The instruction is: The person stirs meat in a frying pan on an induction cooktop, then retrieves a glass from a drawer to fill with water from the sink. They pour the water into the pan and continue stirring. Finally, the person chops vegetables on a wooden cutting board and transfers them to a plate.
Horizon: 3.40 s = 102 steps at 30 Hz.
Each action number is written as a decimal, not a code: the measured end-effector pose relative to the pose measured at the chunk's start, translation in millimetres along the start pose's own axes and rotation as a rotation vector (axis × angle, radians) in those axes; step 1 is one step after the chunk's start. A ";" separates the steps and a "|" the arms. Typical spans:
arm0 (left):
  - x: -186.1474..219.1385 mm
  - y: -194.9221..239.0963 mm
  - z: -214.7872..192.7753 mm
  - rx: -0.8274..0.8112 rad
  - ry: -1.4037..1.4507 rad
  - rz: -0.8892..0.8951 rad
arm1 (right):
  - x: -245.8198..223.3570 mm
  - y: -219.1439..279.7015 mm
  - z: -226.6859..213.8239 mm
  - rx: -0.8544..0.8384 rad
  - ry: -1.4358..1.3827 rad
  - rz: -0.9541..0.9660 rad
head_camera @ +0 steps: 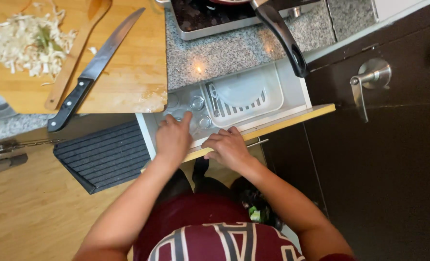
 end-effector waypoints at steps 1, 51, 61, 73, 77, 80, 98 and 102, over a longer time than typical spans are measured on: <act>4.7 2.0 -31.8 0.009 -0.003 -0.010 | -0.6 -2.7 -3.9 0.003 0.005 -0.012; -550.0 -76.6 -198.2 0.573 1.390 -0.489 | -308.5 -687.1 -54.0 0.451 -0.975 0.374; -576.3 -113.9 -208.9 0.389 1.425 -0.662 | -261.3 -819.1 -36.0 0.425 -0.910 0.494; -592.5 -123.8 -203.5 0.450 1.161 -0.542 | -280.2 -809.7 -77.0 0.533 -1.210 0.514; -595.5 -128.3 -197.8 0.431 1.212 -0.598 | -255.4 -834.9 -50.0 0.522 -1.187 0.532; -595.5 -129.2 -197.9 0.380 1.280 -0.664 | -249.0 -831.2 -45.2 0.526 -1.118 0.549; -596.5 -134.8 -209.0 0.347 1.339 -0.658 | -234.5 -809.3 -60.8 0.234 -1.088 0.251; -598.2 -133.8 -206.2 0.328 1.333 -0.685 | -220.5 -814.1 -52.2 0.216 -1.010 0.196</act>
Point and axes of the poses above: each hand's wrist, its own y-axis away from the middle knuckle, its own z-axis out of the palm, x = y × z, the point moved 1 cm from there along -y, towards the middle knuckle, and after that the axes turned 4 degrees about -z, right-handed, at the moved point
